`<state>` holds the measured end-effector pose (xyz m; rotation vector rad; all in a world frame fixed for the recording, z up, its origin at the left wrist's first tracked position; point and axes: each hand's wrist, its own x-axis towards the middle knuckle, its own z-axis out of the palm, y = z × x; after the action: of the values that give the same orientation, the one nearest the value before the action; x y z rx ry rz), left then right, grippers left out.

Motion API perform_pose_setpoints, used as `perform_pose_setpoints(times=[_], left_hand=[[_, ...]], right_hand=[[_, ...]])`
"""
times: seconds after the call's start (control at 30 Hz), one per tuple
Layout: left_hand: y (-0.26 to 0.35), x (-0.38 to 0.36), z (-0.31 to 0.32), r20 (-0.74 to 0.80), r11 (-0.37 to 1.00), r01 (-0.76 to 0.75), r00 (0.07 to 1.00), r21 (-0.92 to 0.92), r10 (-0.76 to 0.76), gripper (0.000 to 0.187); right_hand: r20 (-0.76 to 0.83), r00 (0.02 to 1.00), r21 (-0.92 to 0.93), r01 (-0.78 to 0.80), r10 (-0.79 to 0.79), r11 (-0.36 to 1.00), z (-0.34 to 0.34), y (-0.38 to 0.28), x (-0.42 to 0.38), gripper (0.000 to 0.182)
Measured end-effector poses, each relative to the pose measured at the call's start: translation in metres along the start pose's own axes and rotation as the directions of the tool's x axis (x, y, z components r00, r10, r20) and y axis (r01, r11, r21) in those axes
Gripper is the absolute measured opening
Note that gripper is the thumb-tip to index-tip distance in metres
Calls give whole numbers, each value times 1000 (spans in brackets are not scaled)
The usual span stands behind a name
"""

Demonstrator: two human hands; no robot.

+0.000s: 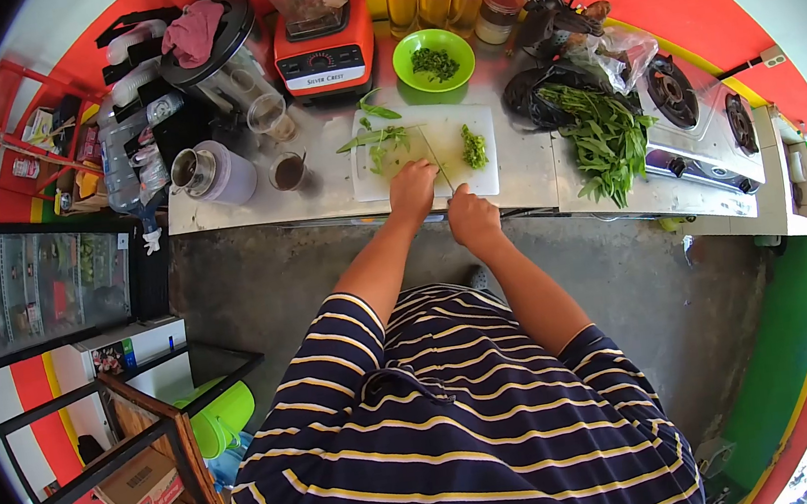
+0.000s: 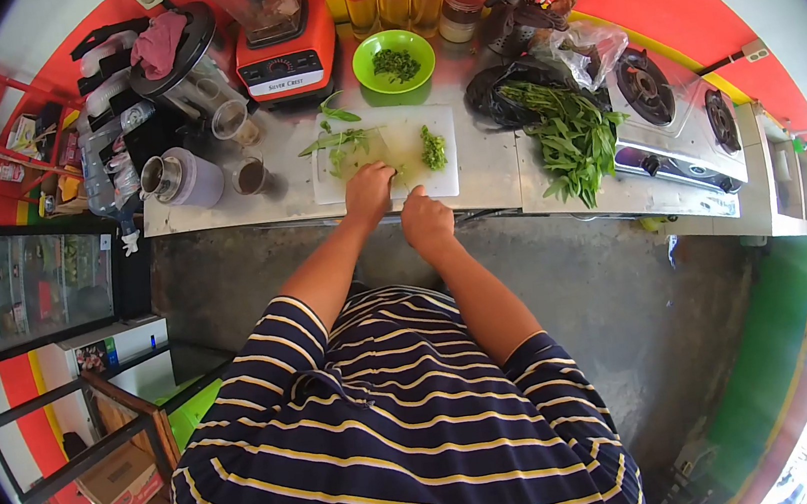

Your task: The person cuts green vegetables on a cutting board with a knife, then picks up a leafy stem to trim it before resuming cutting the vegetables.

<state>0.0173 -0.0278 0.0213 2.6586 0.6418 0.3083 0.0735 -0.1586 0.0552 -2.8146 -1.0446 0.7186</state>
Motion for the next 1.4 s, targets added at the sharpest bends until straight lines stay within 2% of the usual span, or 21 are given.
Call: perform_pose_setpoints(times=[0.13,0.2,0.37,0.5,0.53,0.63,0.7,0.83,0.97,1.03,1.17,1.23,1.4], left_hand=[[-3,0,6,-39,999,21,999,-36,-23,16],[-5,-1,6,-27,999,13,1000,-38,-14,16],[-6,-4,2,-20,997,-7,1000,-78,5,17],[-11,-4,9,-85,970,52,994,-236,-74,15],[-11,-4,8,-119,960,56,989,-276,-92,14],[-15,-2,7,-86,959,57,993,-278,-84,14],[-17,-1,7,-81,957,58,993,-286,-84,14],[-20,0,13,-112,935,59,988,-350,-104,12],[-16,-3,5,-91,941,121,983,-315,-157,15],[-13,-6,0,-167,970,121,973,-209,-157,14],[-9,-8,0,-161,966,159,968,-202,-193,15],[-9,-8,4,-137,942,206,959,-265,-248,14],[-13,-14,5,-124,964,145,977,-223,-176,12]], right_hand=[[18,1000,-3,-17,17,1000,8,-3,-5,25],[9,1000,56,10,-10,998,5,-2,3,28],[54,999,44,-1,-2,999,-5,-2,3,34],[77,995,120,-70,61,990,6,-8,-4,34],[78,995,118,-69,60,991,7,-8,0,34],[52,998,100,-39,34,994,3,-10,9,34],[24,1000,-3,18,-18,1000,-3,-8,11,33],[63,997,82,-43,38,996,4,-10,1,36],[56,997,125,-56,50,991,6,-11,10,38],[36,999,115,-38,34,993,2,-11,12,38],[50,999,102,-24,19,995,7,-12,4,38],[50,998,103,-41,36,994,11,-12,3,38],[49,999,88,-24,20,996,1,-13,15,36]])
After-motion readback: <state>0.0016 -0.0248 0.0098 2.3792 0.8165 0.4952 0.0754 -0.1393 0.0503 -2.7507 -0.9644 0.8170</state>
